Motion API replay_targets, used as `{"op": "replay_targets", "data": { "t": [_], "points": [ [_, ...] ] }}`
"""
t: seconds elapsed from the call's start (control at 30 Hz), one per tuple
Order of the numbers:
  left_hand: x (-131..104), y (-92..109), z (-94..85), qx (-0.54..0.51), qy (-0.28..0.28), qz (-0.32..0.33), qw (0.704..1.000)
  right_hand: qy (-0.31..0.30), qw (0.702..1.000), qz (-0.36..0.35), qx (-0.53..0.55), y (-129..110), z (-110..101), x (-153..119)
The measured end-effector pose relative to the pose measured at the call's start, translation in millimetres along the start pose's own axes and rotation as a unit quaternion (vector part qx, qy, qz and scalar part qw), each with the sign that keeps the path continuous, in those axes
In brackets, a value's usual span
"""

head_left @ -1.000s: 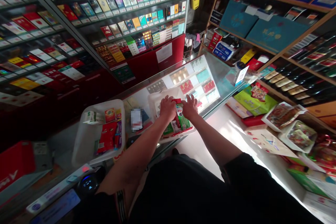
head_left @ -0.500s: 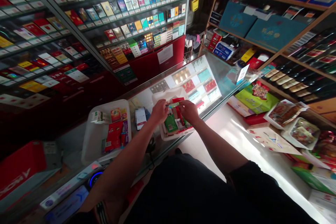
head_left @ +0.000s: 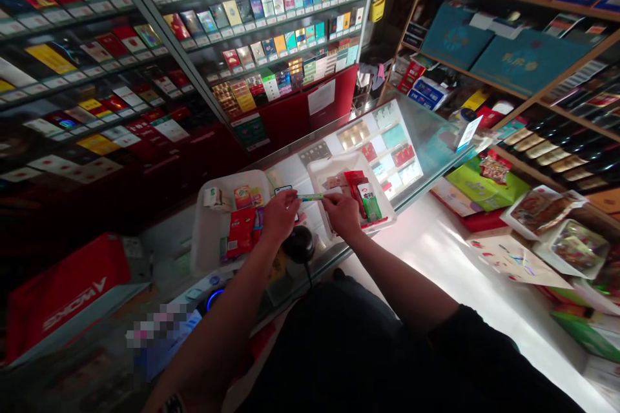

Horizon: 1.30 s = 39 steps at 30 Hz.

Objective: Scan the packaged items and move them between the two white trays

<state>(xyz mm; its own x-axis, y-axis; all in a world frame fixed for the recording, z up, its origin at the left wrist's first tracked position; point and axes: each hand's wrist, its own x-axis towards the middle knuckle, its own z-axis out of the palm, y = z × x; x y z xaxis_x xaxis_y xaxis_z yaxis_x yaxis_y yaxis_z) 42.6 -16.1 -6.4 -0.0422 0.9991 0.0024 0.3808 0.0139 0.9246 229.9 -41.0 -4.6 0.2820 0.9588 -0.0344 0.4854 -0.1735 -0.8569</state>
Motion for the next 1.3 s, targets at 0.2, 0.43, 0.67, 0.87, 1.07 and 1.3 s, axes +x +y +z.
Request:
{"op": "replay_targets", "data": {
  "t": [0.2, 0.43, 0.67, 0.87, 1.07, 1.3],
  "points": [
    [-25.8, -5.0, -20.5, -0.117, 0.081, -0.082, 0.986, 0.002, 1.000, -0.008, -0.015, -10.4, 27.6, -21.2],
    [-36.9, -26.8, -37.3, -0.095, 0.120, -0.071, 0.986, -0.053, 0.993, -0.081, -0.061, -16.5, 44.6, -33.4],
    [-49.9, -54.9, -49.9, 0.059, 0.070, 0.035, 0.995, -0.108, 0.985, -0.117, -0.062, -6.0, 57.0, -42.2],
    [-61.2, -74.9, -56.2, 0.074, 0.020, 0.034, 0.996, -0.150, 0.979, -0.122, -0.062, 4.5, 59.3, -52.0],
    [-67.9, -86.1, -55.9, 0.067, -0.003, 0.019, 0.998, -0.188, 0.972, -0.127, -0.053, 17.3, 60.7, -52.1],
    [-73.1, -85.2, -56.6, 0.043, -0.006, 0.015, 0.999, -0.207, 0.970, -0.108, -0.063, 20.9, 57.2, -52.1]
  ]
}}
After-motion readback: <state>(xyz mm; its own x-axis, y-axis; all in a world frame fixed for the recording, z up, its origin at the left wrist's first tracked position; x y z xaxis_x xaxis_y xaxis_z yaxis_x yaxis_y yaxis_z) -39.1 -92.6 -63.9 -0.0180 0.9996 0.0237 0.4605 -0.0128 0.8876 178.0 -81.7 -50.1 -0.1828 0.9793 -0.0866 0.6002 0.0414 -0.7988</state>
